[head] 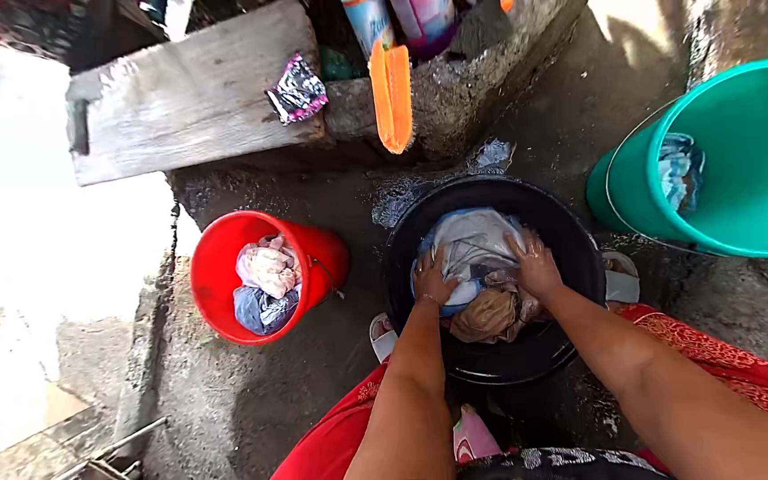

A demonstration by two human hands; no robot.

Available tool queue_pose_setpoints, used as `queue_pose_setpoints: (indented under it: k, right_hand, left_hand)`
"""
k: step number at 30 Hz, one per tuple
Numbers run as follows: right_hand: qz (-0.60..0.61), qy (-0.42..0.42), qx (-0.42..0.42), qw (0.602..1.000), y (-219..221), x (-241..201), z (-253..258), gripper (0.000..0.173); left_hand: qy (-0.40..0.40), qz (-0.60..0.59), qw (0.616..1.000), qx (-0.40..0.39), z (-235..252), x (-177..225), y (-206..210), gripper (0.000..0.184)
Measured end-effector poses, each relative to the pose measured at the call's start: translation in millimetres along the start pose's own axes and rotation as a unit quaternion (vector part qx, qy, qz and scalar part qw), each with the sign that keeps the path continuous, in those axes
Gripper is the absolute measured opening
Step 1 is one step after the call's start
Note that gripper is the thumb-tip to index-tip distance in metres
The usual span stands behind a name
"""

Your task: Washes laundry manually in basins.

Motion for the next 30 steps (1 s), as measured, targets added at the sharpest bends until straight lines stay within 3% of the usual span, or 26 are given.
queue_pose_setpoints:
  k: [2, 4, 7, 10, 12, 14, 16, 19, 21, 22, 24, 25, 26, 27, 29, 30]
  right_hand:
    - [0.035, 0.064, -0.062, 0.995, -5, -6, -17, 0.093]
    - [0.059, 0.044, -0.098, 0.992, -32, -33, -33, 0.073]
    - [0.065, -0.117, -0.080, 0.988, -92, -105, -72, 0.052]
    - [0.095, -0.318, 0.008, 0.943, -157, -170, -154, 0.044]
    - [0.160, -0.386, 0.070, 0.906, -194, -188, -213, 0.046]
    - [0.224, -0.423, 0.140, 0.867, -221, -183, -259, 0.048]
    - [0.267, -0.412, 0.202, 0.847, -234, -158, -282, 0.052]
    - [0.248, -0.292, 0.221, 0.897, -220, -97, -269, 0.066]
    - [0.219, -0.194, 0.164, 0.942, -190, -65, -243, 0.088]
    - [0.216, -0.155, 0.130, 0.955, -169, -56, -230, 0.104]
    - [0.247, -0.129, 0.076, 0.957, -130, -57, -208, 0.133]
    - [0.281, -0.139, 0.057, 0.948, -113, -63, -202, 0.138]
    - [0.322, -0.155, 0.047, 0.933, -100, -69, -198, 0.133]
    - [0.362, -0.178, 0.061, 0.913, -91, -75, -199, 0.113]
    - [0.440, -0.226, 0.096, 0.864, -83, -86, -204, 0.061]
    - [0.473, -0.228, 0.104, 0.845, -81, -89, -205, 0.045]
  left_hand:
    - [-0.003, -0.049, 0.999, 0.007, -21, 1, 7, 0.097]
    - [0.016, -0.069, 0.997, 0.027, -40, 12, 1, 0.109]
    - [0.083, -0.104, 0.988, 0.077, -60, 35, -20, 0.129]
    - [0.160, -0.179, 0.958, 0.158, -77, 48, -38, 0.139]
    - [0.190, -0.198, 0.945, 0.180, -97, 55, -47, 0.116]
    - [0.217, -0.210, 0.925, 0.229, -121, 63, -60, 0.071]
    - [0.230, -0.285, 0.891, 0.268, -137, 71, -74, 0.041]
    - [0.243, -0.506, 0.784, 0.265, -164, 83, -91, 0.037]
    - [0.297, -0.592, 0.704, 0.257, -189, 98, -104, 0.041]
    - [0.324, -0.607, 0.683, 0.244, -203, 109, -108, 0.040]
    - [0.375, -0.579, 0.697, 0.197, -234, 137, -104, 0.044]
    - [0.394, -0.552, 0.715, 0.169, -247, 151, -97, 0.049]
    - [0.404, -0.534, 0.729, 0.142, -258, 164, -88, 0.052]
    - [0.411, -0.532, 0.732, 0.113, -269, 174, -80, 0.052]
    - [0.425, -0.584, 0.689, 0.066, -289, 187, -70, 0.044]
    - [0.431, -0.619, 0.654, 0.050, -299, 188, -70, 0.040]
Point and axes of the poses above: each hand's wrist, its own z-axis towards the middle knuckle, its own y-axis out of the palm, x = y × z, the point moved 7 cm from there along z, towards the middle knuckle, and after that the axes turned 8 degrees about -x, right-handed, at the moved point
